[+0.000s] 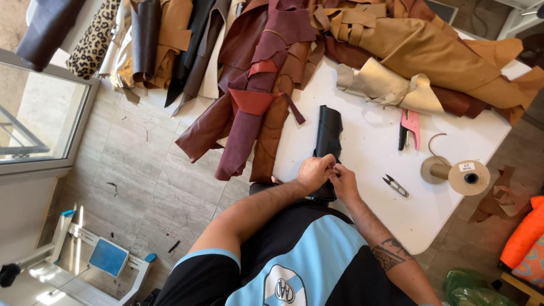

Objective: Rolling up leather scraps and securing them by tying string around them in knots.

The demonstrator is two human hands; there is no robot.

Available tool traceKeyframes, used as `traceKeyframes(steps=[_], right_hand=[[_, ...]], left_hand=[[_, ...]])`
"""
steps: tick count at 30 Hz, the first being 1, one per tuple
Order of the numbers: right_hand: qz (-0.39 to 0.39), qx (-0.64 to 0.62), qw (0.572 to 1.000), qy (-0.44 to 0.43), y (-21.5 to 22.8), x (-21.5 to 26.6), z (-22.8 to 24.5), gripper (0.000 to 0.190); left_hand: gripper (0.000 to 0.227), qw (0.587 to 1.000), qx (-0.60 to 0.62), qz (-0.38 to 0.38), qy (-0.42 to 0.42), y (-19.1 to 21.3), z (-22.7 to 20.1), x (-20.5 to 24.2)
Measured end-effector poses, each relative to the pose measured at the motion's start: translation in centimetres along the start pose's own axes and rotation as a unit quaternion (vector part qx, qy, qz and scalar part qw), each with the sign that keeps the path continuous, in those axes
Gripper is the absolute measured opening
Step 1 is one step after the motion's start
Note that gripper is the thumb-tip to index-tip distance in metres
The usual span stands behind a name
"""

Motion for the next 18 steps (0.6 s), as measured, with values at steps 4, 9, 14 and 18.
traceKeyframes(steps=[4,9,14,18], right_hand=[[0.015,-0.052,0.998,0.022,0.4,0.9,2.5,0.011],[-0.010,-0.061,0.998,0.033,0.3,0.8,2.4,0.013],[-0.024,-0.070,0.997,0.001,0.1,0.4,0.3,0.024],[-0.016,-0.035,0.999,0.006,0.1,0.2,0.5,0.023]], left_hand=[[0.020,0.998,0.046,-0.004,0.045,1.0,-0.7,-0.3],[0.027,0.997,0.060,0.013,0.042,0.2,0.7,-0.6],[0.038,0.998,0.047,0.046,0.017,-2.6,3.9,0.5],[0.040,0.998,0.013,0.059,0.014,-2.9,3.7,0.8]])
Point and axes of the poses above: each hand's wrist, its own x-axis away from the middle knuckle, its own y-axis out of the back of the hand, z = x × y, the point moved 6 cm from there along -x, towards the middle knuckle, and after that the axes turned 5 degrees about y, right-handed, at the moved point
